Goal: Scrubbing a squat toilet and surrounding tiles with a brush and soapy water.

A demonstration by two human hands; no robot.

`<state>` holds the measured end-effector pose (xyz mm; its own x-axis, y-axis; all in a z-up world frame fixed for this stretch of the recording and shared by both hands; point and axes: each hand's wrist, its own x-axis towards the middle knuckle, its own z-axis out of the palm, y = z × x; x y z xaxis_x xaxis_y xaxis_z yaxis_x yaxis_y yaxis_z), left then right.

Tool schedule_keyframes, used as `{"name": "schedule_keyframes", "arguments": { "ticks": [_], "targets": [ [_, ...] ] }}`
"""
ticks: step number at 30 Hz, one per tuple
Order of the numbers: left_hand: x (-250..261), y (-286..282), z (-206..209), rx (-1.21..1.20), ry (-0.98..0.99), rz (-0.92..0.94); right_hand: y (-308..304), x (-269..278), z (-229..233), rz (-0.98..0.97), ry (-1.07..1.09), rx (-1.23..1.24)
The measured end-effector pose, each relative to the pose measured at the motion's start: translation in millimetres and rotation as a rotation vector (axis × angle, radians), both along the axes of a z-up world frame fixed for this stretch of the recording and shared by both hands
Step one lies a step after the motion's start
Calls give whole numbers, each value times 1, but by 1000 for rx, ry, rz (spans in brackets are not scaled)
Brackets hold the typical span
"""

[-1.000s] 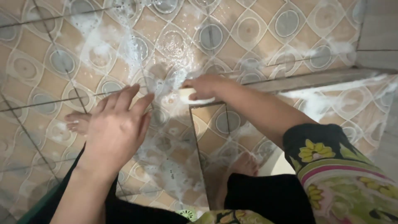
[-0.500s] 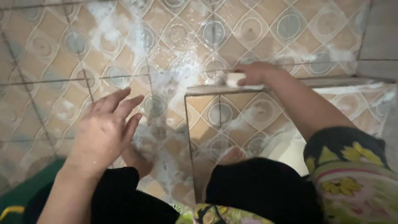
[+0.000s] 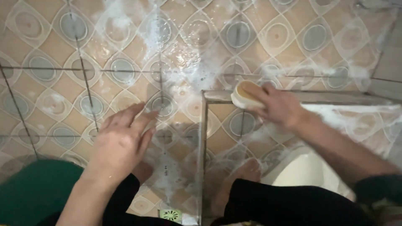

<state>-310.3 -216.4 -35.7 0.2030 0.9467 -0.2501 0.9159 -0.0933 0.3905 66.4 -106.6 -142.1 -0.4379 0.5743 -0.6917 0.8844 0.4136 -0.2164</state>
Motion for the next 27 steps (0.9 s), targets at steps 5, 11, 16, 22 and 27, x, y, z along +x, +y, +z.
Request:
{"name": "schedule_keyframes", "arguments": {
  "ticks": [5, 11, 16, 22, 27],
  "targets": [
    [-10, -11, 5, -35, 41, 54, 45, -70, -50, 63, 371, -316],
    [-10, -11, 11, 22, 78, 3, 57, -23, -129, -16, 183, -358],
    [-35, -13, 21, 0, 97, 38, 65, 152, -204, -40, -206, -323],
    [-28, -12, 21, 9, 117, 26, 51, -79, -145, 27, 70, -436],
    [-28, -5, 26, 65, 93, 11, 55, -52, -149, -1, 36, -428]
  ]
}}
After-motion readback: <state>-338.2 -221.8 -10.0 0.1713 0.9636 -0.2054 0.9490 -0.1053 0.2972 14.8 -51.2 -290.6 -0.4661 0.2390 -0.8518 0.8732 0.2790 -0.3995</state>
